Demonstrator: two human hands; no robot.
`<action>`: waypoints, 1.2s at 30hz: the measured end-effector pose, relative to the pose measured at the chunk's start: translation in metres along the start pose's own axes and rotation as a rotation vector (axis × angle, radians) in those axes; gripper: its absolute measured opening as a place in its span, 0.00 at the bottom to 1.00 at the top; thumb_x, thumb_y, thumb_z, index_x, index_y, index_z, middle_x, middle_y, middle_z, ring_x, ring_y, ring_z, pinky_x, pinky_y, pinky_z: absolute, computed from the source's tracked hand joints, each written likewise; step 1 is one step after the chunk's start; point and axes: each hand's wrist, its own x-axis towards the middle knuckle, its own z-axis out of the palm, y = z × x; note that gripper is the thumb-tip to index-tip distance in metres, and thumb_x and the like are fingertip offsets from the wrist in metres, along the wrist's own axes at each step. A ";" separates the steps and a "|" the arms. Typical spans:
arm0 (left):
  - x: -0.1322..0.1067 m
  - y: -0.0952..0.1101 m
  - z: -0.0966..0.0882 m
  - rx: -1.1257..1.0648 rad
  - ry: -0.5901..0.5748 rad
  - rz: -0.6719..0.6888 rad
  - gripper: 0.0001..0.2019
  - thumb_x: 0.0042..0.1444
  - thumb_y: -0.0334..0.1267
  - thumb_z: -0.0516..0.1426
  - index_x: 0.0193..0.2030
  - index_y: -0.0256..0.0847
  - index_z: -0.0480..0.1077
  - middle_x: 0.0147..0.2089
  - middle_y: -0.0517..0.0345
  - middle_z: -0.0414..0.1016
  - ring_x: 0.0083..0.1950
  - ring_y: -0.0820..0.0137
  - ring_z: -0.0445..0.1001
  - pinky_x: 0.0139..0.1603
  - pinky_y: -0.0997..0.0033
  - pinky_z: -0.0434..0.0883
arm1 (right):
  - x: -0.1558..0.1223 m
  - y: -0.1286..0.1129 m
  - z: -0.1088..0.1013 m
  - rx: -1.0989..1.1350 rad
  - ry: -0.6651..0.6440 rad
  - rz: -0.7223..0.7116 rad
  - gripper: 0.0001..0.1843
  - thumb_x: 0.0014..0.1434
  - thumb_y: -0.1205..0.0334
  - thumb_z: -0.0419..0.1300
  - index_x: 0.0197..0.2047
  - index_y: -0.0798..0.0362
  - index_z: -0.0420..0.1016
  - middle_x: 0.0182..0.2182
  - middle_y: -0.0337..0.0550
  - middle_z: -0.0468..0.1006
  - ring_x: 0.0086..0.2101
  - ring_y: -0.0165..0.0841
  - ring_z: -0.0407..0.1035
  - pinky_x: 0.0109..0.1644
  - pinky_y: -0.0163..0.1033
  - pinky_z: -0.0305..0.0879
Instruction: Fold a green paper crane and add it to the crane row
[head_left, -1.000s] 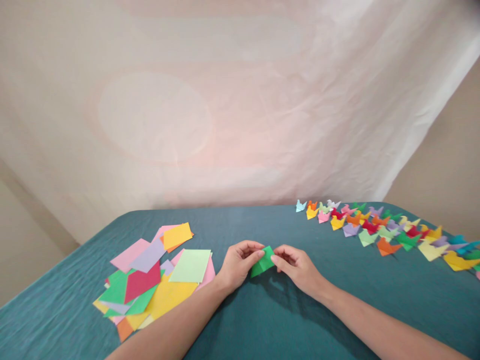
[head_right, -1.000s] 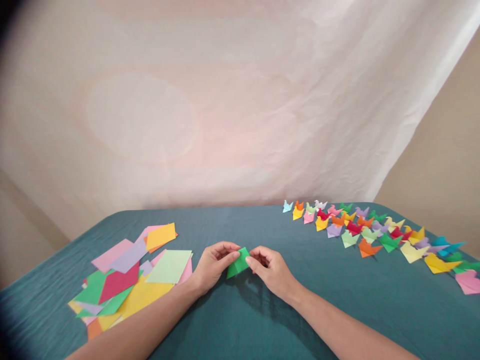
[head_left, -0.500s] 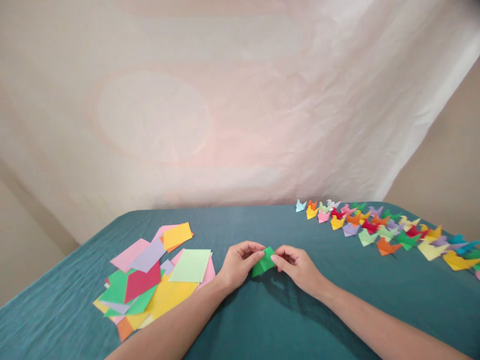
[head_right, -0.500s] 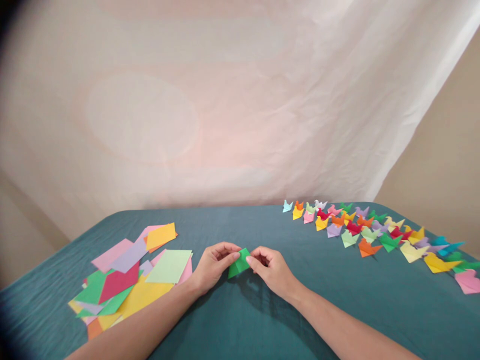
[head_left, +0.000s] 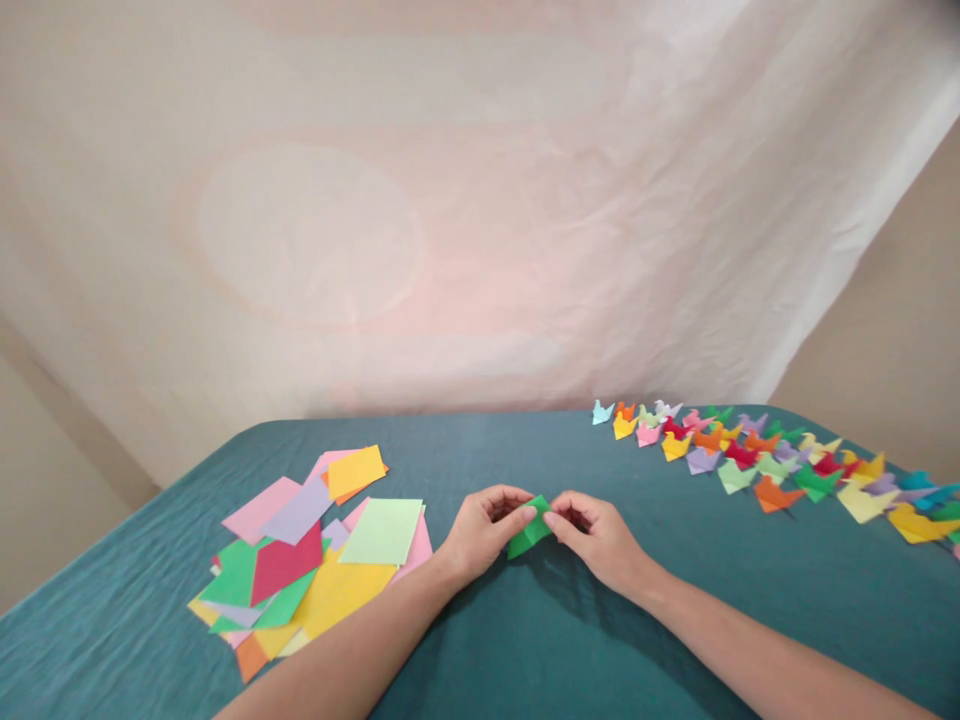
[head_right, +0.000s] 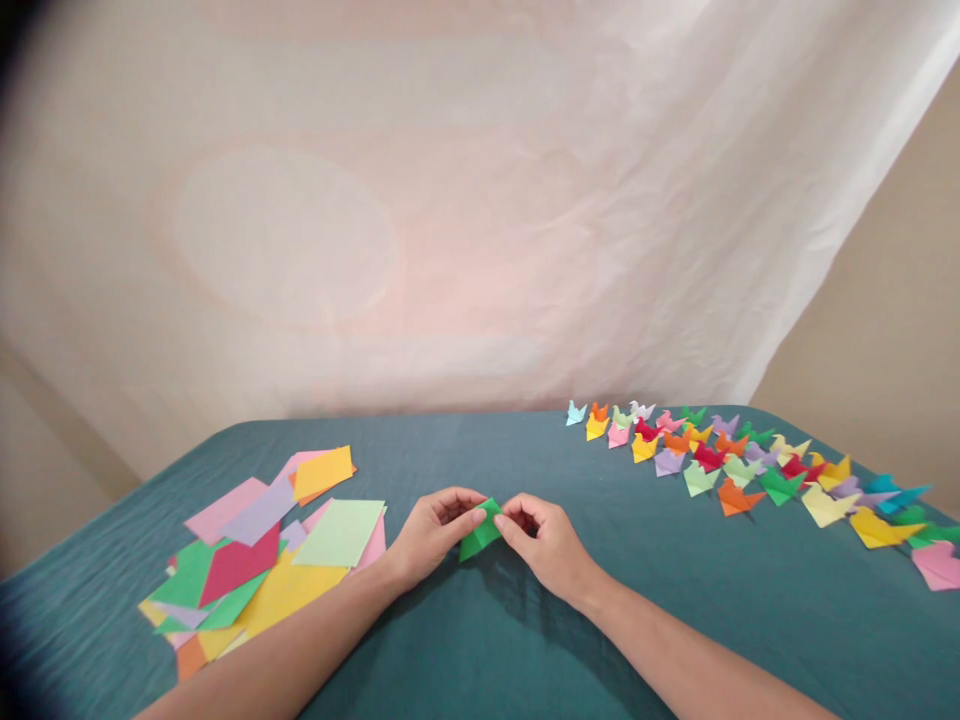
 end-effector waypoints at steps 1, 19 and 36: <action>0.000 0.001 0.000 0.030 -0.006 0.005 0.17 0.51 0.47 0.59 0.40 0.35 0.72 0.37 0.53 0.75 0.36 0.69 0.71 0.39 0.72 0.67 | -0.001 -0.001 0.000 -0.023 0.007 -0.015 0.12 0.57 0.55 0.54 0.29 0.54 0.68 0.21 0.34 0.64 0.23 0.27 0.58 0.28 0.33 0.57; -0.002 0.006 -0.001 0.007 0.050 -0.040 0.18 0.51 0.51 0.58 0.30 0.33 0.72 0.25 0.59 0.70 0.27 0.75 0.63 0.30 0.77 0.60 | -0.005 -0.011 0.000 -0.099 -0.025 -0.120 0.11 0.56 0.54 0.56 0.28 0.52 0.66 0.23 0.35 0.66 0.25 0.28 0.61 0.31 0.33 0.59; -0.004 0.004 -0.001 0.021 0.027 -0.008 0.14 0.53 0.46 0.58 0.32 0.34 0.74 0.27 0.59 0.71 0.29 0.75 0.64 0.31 0.77 0.60 | -0.007 -0.016 -0.002 -0.128 -0.051 -0.188 0.15 0.62 0.57 0.48 0.26 0.53 0.63 0.23 0.37 0.65 0.26 0.29 0.61 0.32 0.33 0.58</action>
